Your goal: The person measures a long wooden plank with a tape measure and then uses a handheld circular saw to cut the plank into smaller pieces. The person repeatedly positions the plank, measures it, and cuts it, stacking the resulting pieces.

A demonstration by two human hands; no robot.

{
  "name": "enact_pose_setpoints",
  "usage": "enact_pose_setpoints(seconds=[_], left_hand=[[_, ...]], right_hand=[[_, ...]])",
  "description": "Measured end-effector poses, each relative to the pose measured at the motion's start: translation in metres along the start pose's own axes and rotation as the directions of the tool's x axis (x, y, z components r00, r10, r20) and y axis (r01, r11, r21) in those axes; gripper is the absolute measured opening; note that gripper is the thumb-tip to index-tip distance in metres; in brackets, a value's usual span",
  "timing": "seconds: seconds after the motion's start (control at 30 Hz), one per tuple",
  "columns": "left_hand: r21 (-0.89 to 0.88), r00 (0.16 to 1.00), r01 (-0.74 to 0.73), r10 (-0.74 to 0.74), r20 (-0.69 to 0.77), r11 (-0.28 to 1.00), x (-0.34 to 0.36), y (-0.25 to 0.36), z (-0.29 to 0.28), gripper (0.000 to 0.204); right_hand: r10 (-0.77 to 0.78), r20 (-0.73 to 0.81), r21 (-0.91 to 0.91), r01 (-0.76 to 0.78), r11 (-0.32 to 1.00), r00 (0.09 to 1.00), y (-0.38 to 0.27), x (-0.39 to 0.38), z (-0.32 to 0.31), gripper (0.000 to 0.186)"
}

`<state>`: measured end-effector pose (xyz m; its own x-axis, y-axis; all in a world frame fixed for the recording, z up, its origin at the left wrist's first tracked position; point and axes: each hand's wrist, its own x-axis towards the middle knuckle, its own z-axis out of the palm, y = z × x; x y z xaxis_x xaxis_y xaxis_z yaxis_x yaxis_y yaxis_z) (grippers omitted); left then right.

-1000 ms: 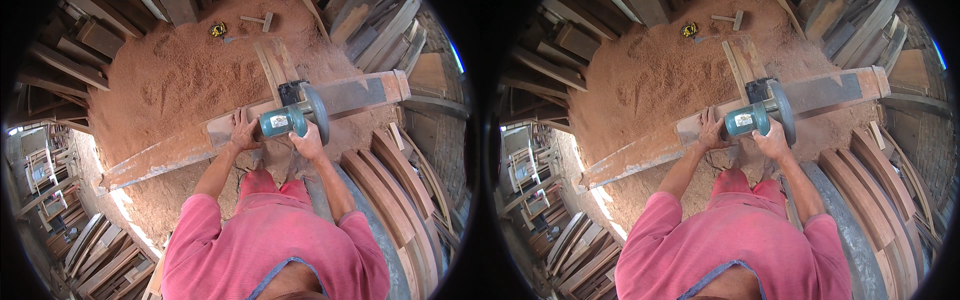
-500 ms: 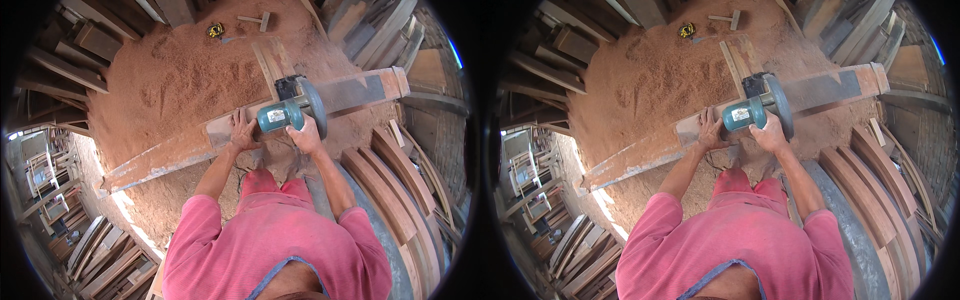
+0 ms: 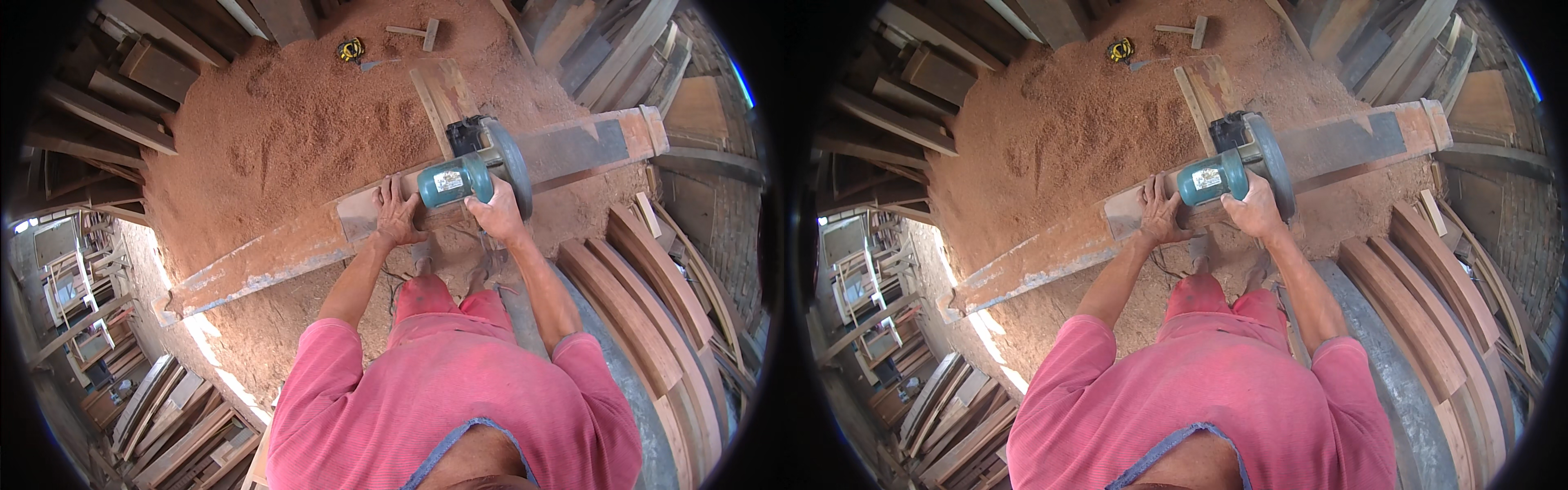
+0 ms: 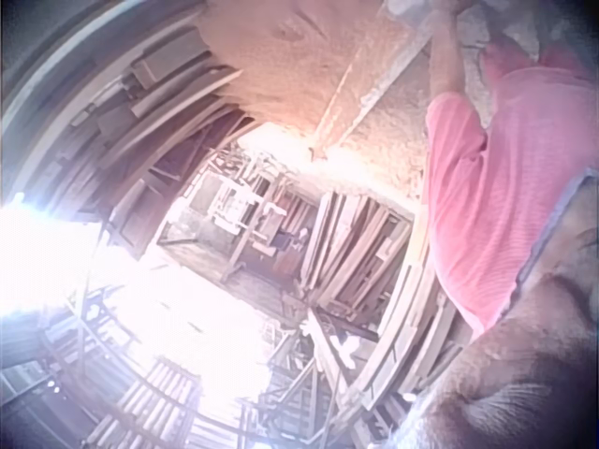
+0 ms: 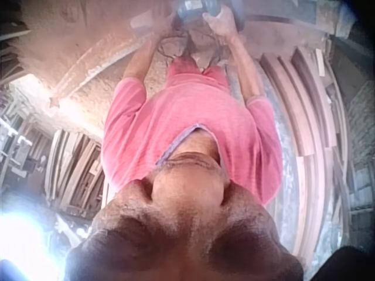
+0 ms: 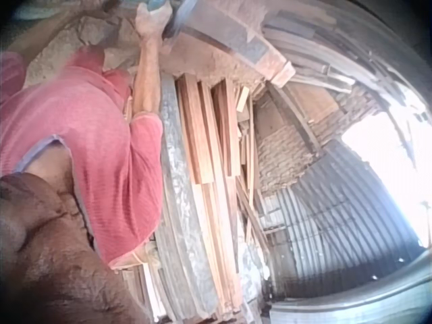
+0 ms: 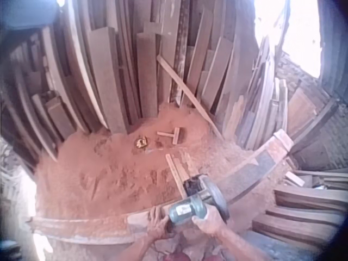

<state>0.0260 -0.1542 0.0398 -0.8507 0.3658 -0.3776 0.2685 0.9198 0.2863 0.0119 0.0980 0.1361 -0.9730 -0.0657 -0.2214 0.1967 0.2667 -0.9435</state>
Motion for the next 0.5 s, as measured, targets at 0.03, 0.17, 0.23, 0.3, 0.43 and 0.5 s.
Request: enact_pose_setpoints(seconds=[0.03,0.17,0.23,0.3,0.43,0.5], left_hand=[[-0.002,1.0,-0.001,0.001,-0.002,1.0,0.0,0.0,0.0,0.106],[0.004,1.0,-0.005,0.005,-0.029,1.0,-0.001,-0.001,0.004,0.107],[0.022,1.0,0.01,-0.01,0.01,1.0,0.0,-0.001,0.003,0.107],[0.024,1.0,0.017,-0.018,0.025,1.0,0.0,0.0,0.001,0.107],[-0.008,1.0,-0.005,0.005,-0.015,1.0,-0.001,0.001,0.001,0.104],[-0.016,1.0,-0.003,0.002,-0.019,1.0,-0.001,0.001,0.001,0.103]], right_hand=[[0.004,0.0,0.004,-0.004,1.0,1.0,0.0,0.001,0.0,0.026],[0.031,0.002,0.036,-0.032,0.999,1.0,-0.001,0.004,0.002,0.026],[0.043,0.01,0.026,-0.043,0.999,0.999,-0.005,0.005,0.001,0.028],[0.049,0.03,-0.017,-0.048,0.999,0.998,-0.011,0.008,-0.002,0.032],[0.033,0.016,-0.018,-0.032,0.999,0.999,0.0,0.011,0.0,0.032],[0.033,0.022,-0.007,-0.033,0.999,0.999,0.004,0.013,0.001,0.032]])
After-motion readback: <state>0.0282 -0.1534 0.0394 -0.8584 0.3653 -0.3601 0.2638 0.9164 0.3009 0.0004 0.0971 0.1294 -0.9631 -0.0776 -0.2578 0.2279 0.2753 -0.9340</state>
